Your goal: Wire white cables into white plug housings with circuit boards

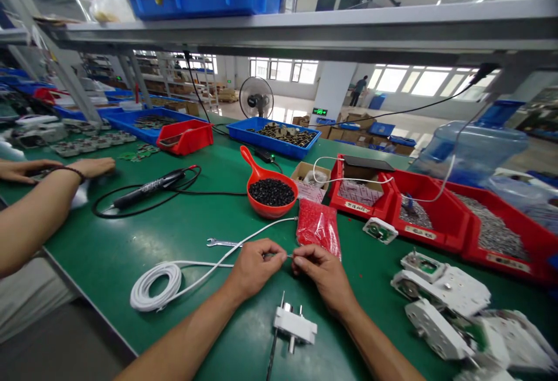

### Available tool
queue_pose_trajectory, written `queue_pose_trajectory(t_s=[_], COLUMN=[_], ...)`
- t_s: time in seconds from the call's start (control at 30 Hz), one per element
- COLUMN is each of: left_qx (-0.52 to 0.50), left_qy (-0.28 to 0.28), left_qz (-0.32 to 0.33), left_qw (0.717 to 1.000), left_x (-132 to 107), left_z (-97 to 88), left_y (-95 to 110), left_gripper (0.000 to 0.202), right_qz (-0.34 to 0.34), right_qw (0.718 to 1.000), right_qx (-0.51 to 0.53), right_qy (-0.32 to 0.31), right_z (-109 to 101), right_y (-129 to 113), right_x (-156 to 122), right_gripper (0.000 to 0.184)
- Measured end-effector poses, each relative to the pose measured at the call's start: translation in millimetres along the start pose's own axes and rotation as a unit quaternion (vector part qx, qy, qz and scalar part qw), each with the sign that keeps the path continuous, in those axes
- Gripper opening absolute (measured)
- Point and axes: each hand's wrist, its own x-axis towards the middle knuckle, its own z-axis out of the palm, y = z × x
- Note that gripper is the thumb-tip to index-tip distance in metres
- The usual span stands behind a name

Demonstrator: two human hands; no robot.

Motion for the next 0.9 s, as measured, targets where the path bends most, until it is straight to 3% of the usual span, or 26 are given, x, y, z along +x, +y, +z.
queue_pose_trajectory(t_s=[0.27, 0.47, 0.9], left_qx=[0.006, 0.027, 0.09], left_qy=[-0.001, -0.006, -0.016], left_qz=[0.02, 0.032, 0.069], left_qw=[1.0, 0.999, 0.993], left_x=[-2, -2, -2], left_z=[2.4, 3.2, 7.4], left_y=[2, 3, -8], left_gripper=[0.017, 0.017, 0.013], right_qz=[-0.028, -0.053, -0.062], right_qw=[0.997, 0.996, 0.992], right_qx=[-0.067, -0.068, -0.105], right_qy=[0.004, -0.003, -0.012], right_z=[4, 5, 2], right_y=[-5, 1, 2], right_x=[-3, -2, -3], right_gripper=[0.025, 0.033, 0.03])
